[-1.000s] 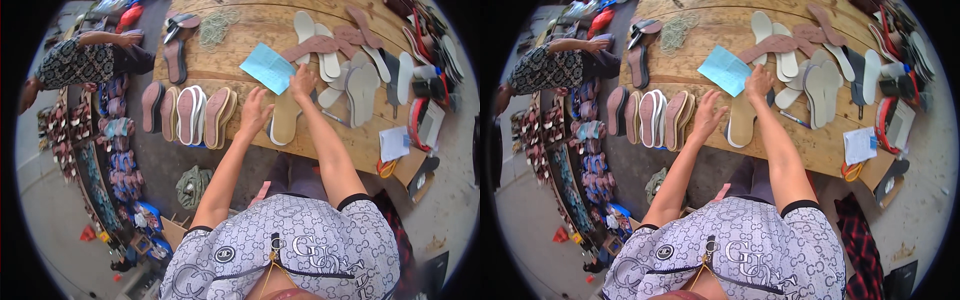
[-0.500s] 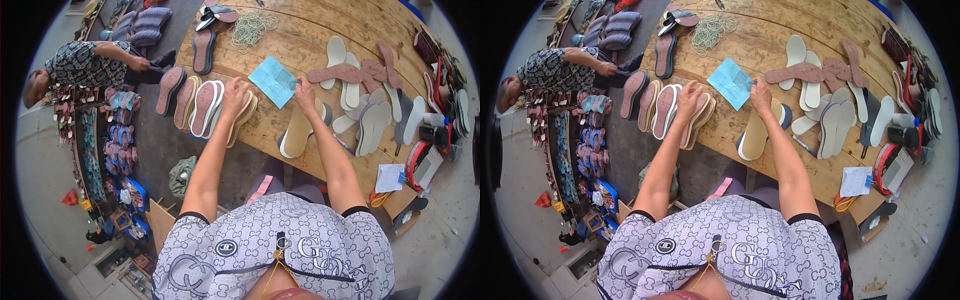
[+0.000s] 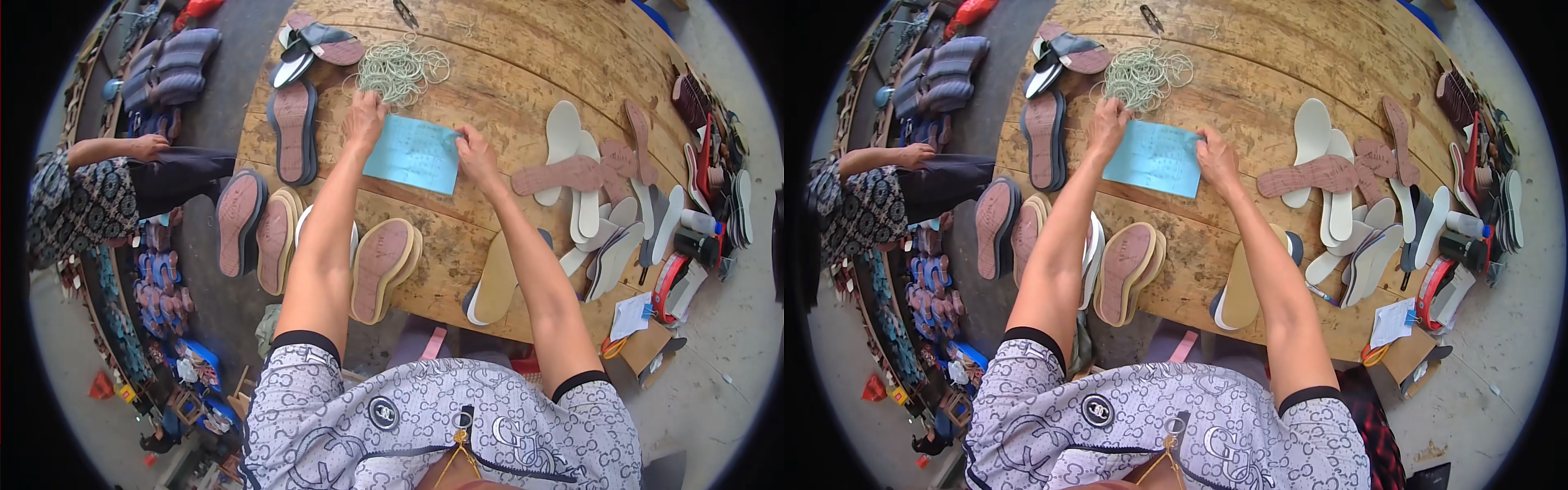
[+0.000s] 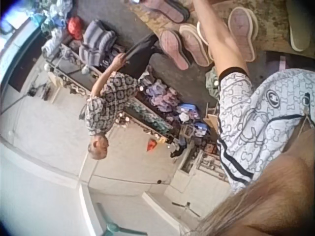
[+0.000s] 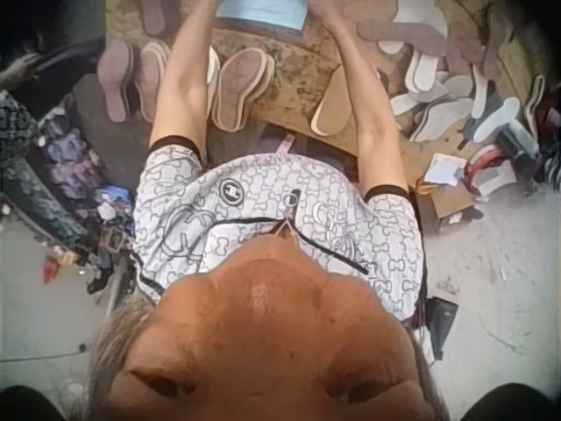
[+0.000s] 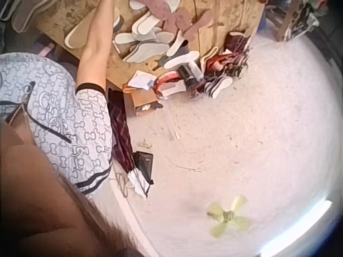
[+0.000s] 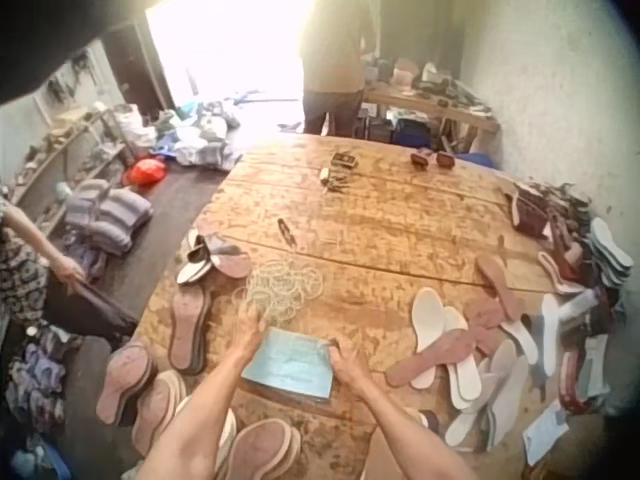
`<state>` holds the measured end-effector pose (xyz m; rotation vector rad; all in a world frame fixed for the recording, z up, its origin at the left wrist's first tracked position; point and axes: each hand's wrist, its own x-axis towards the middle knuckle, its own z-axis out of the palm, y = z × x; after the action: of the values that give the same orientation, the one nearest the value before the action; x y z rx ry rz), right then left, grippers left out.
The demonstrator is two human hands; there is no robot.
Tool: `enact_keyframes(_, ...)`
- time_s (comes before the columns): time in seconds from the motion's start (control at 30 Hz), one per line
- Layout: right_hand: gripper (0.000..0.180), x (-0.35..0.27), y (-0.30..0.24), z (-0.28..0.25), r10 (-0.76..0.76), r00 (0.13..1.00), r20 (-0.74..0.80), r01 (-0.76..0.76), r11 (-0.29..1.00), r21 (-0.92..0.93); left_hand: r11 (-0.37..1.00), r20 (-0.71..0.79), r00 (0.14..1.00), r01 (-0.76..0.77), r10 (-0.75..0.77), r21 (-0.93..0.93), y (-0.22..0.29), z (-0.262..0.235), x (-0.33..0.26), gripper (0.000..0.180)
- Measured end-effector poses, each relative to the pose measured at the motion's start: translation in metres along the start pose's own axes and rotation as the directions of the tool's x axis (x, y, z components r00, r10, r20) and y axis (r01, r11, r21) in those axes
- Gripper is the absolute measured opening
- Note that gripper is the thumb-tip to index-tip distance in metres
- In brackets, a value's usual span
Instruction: Sorting and matching various shoe soles and insoles on a workbench.
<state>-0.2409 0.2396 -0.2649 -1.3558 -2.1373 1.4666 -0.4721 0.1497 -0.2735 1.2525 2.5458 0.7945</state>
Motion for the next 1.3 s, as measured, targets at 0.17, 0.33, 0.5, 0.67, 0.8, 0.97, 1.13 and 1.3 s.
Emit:
enact_keyframes(0.17,0.029,0.037,-0.026,0.014,-0.094,0.995,-0.043,0.090,0.992,-0.090,0.978,-0.176,0.981,-0.117,0.086,-0.172,-0.008,-0.035,0.034,0.021)
enact_keyframes(0.33,0.030,0.058,-0.038,0.019,-0.108,0.991,-0.074,0.101,0.990,-0.102,0.943,-0.063,0.959,-0.282,0.276,-0.174,0.002,-0.068,0.030,0.020)
enact_keyframes(0.5,0.033,0.042,-0.014,0.033,-0.356,0.873,-0.334,0.303,0.932,-0.200,0.919,0.269,0.879,-0.388,0.393,-0.071,-0.023,-0.032,0.000,0.047)
enact_keyframes(0.67,0.028,-0.119,-0.010,-0.006,-0.047,0.964,-0.260,0.043,0.999,-0.020,0.962,-0.052,0.988,-0.151,0.143,-0.227,0.001,-0.056,-0.065,0.047)
enact_keyframes(0.8,0.024,-0.246,0.043,-0.052,0.292,0.895,-0.337,-0.296,0.954,0.040,0.895,0.194,0.981,0.071,0.017,-0.440,0.056,-0.070,-0.167,0.038)
enact_keyframes(0.97,0.026,-0.269,0.074,-0.078,0.283,0.904,-0.321,-0.319,0.946,-0.065,0.827,0.580,0.802,0.227,0.141,-0.514,0.132,-0.031,-0.301,0.032)
enact_keyframes(1.13,0.030,-0.265,0.079,-0.078,-0.189,0.978,-0.085,0.138,0.901,-0.411,0.903,0.447,0.885,0.085,0.125,-0.421,0.152,0.015,-0.367,0.030)
enact_keyframes(1.3,0.030,-0.299,0.100,-0.067,-0.293,0.942,0.165,0.333,0.883,-0.332,0.816,0.305,0.949,0.241,-0.083,-0.526,0.147,0.020,-0.384,0.026)
